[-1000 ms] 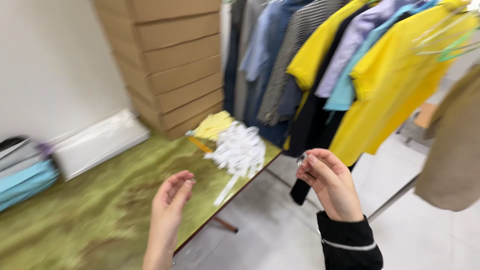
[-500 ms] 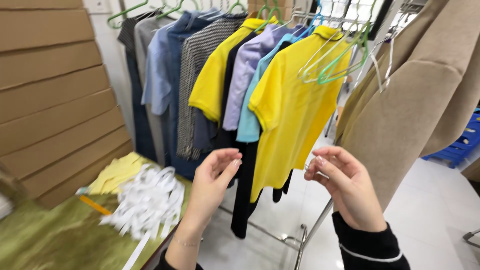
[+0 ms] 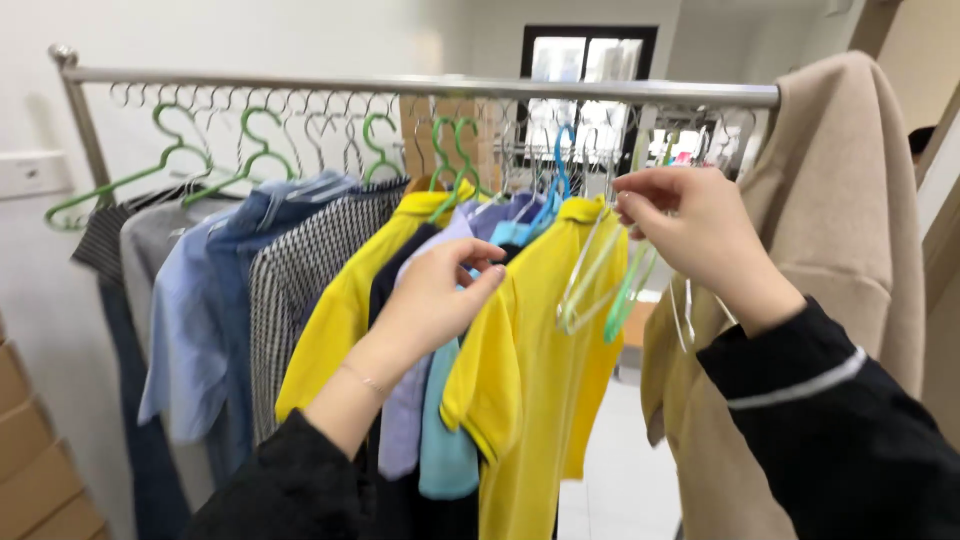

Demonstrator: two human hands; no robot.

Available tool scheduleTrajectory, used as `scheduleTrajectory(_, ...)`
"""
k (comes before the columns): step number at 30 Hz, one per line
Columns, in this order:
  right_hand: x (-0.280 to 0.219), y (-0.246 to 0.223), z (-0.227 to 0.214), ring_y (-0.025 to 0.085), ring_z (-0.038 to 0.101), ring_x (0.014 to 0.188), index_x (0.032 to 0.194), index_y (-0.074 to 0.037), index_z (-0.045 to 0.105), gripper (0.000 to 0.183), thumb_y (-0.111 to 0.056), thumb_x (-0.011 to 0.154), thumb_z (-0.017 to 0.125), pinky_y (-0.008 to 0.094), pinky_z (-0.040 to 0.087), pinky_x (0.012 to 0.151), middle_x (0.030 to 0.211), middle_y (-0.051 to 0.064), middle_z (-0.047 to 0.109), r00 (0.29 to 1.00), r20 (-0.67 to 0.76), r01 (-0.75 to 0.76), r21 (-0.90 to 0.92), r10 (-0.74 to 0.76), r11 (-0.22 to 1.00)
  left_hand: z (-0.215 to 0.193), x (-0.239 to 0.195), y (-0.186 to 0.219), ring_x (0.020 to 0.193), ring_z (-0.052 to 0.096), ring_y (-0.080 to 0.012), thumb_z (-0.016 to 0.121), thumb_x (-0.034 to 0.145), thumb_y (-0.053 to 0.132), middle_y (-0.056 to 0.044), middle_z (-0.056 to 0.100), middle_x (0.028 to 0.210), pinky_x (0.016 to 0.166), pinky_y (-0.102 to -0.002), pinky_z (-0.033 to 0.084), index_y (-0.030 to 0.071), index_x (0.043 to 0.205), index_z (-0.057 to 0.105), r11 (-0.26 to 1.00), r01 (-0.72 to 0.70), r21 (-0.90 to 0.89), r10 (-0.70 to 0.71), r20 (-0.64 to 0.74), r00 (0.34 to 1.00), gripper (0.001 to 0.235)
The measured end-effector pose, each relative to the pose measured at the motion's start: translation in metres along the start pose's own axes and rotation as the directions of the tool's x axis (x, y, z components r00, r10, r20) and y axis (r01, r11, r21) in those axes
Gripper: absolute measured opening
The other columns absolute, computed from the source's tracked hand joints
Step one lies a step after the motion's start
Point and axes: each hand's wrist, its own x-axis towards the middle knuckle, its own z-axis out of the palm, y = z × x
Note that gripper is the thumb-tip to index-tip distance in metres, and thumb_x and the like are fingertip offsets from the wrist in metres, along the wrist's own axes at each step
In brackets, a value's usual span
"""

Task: The person takes various garments, including t-shirts and pants, from a clothing rack and folds them on a table. They smooth out each item before folding it into a compact shape and stacking it with other folded clothes.

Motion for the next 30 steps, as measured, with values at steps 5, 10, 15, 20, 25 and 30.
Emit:
scheduleTrajectory(5,0.107,0.093,0.056,0.016,0.075,0.062,0.122,-0.009,0.076,0.028,-0.019,0.097,0.067,0.034,0.06,0.066,0.075,0.006,0.077,0.981,-0.023,-0.191,-0.28,0.193,0.941,0.038,0.074,-0.025,0.088,0.076,-0.0279,0.068,0.09,0.037,-0.004,0.078,0.09,0.08,-0.042,0.06,0.018,0.121,0.075,0.985,-0.056,0.166,0.026,0.177,0.984,0.037)
scheduleTrajectory(10,0.133,0.111,0.094,0.031,0.075,0.051,0.128,0.009,0.068,0.045,-0.023,0.097,0.062,0.039,0.064,0.054,0.063,0.023,0.074,0.86,0.031,-0.498,-0.169,0.51,0.85,0.08,0.098,-0.026,0.093,0.077,-0.0358,0.064,0.089,0.04,-0.009,0.077,0.092,0.08,-0.052,0.06,0.013,0.115,0.072,0.881,-0.164,0.443,0.047,0.263,0.964,0.038)
scheduleTrajectory(15,0.169,0.215,0.123,0.036,0.077,0.069,0.088,-0.006,0.084,0.028,-0.031,0.088,0.071,0.047,0.059,0.057,0.072,0.019,0.075,0.909,-0.07,-0.396,-0.452,0.411,0.799,0.105,0.105,-0.026,0.092,0.077,-0.0404,0.054,0.09,0.029,-0.014,0.074,0.09,0.081,-0.056,0.058,0.006,0.102,0.068,0.908,-0.15,0.391,0.025,0.307,0.951,0.03)
scheduleTrajectory(20,0.147,0.14,0.109,0.042,0.075,0.103,0.101,-0.006,0.084,0.031,-0.029,0.086,0.069,0.052,0.059,0.086,0.096,0.023,0.078,0.93,-0.116,-0.361,-0.459,0.348,0.812,0.078,0.094,0.004,0.113,0.069,-0.0496,0.04,0.096,0.054,-0.03,0.072,0.111,0.095,-0.058,0.053,-0.002,0.115,0.063,0.998,-0.037,0.051,0.009,0.471,0.882,0.064)
scheduleTrajectory(25,0.126,0.077,0.069,0.036,0.075,0.093,0.094,-0.008,0.084,0.028,-0.029,0.085,0.068,0.047,0.057,0.081,0.081,0.015,0.075,0.955,-0.105,-0.295,-0.413,0.277,0.861,0.09,0.089,0.011,0.108,0.074,-0.04,0.025,0.103,0.062,-0.031,0.072,0.112,0.108,-0.054,0.05,-0.002,0.123,0.063,0.905,0.197,-0.377,-0.013,0.438,0.899,0.077)
scheduleTrajectory(30,0.087,0.048,0.065,0.034,0.074,0.102,0.081,-0.017,0.081,0.024,-0.038,0.076,0.07,0.05,0.057,0.086,0.08,0.006,0.077,0.926,0.014,-0.32,-0.499,0.376,0.806,0.098,0.081,0.011,0.146,0.042,-0.0497,0.019,0.097,0.076,-0.036,0.048,0.145,0.122,-0.055,0.034,-0.012,0.138,0.046,0.941,0.201,-0.273,-0.065,0.437,0.897,0.101)
